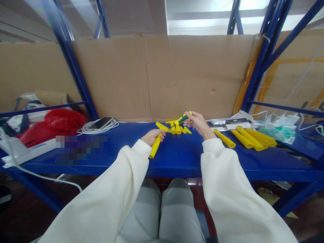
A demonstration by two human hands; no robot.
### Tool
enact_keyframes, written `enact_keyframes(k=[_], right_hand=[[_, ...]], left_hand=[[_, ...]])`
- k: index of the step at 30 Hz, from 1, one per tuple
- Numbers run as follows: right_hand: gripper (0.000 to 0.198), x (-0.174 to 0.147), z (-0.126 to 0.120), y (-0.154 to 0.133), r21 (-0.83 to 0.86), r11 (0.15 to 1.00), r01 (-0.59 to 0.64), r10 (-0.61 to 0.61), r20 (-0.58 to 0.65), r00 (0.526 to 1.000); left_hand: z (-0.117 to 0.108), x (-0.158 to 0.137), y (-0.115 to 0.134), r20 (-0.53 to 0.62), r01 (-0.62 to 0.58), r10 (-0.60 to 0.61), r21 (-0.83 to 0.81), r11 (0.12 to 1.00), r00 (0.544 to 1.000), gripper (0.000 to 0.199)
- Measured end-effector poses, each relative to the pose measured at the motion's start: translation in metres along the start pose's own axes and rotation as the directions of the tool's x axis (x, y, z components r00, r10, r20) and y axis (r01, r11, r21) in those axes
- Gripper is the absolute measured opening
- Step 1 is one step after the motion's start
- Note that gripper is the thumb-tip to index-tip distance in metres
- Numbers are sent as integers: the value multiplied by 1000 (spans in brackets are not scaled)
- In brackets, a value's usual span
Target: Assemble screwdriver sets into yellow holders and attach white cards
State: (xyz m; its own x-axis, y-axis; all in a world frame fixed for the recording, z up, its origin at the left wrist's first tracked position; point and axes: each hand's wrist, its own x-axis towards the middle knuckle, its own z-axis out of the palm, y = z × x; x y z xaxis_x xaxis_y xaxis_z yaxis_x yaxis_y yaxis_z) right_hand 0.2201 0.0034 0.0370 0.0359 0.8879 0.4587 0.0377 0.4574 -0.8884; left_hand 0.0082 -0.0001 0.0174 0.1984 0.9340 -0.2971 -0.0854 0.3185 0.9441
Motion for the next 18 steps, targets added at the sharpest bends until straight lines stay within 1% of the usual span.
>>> enact_keyframes(k=[2,4,5,9,11,18], right_hand=[[48,-1,-1,-3,68,997,-25,20,74,997],[46,-1,-1,-2,86,996,-18,9,103,995],[47,-1,0,-1,77,997,-1,-6,92,996],[51,3,2,8,8,996,89,-88,-33,996],[51,4,3,10,-9,994,112,-113,-72,991],[49,3,7,9,-29,987,157,-159,-93,983]], left_hand=[[0,0,0,-4,-2,2,-7,1000,1000,17],[0,0,0,-3,-3,3,-5,1000,1000,17],[0,0,0,-2,-2,2,-5,1000,1000,17],[0,1,0,0,1,-1,-13,1000,1000,14],[0,1,0,4,-5,5,-8,1000,1000,14],[1,0,0,-19,-17,18,41,999,1000,15]])
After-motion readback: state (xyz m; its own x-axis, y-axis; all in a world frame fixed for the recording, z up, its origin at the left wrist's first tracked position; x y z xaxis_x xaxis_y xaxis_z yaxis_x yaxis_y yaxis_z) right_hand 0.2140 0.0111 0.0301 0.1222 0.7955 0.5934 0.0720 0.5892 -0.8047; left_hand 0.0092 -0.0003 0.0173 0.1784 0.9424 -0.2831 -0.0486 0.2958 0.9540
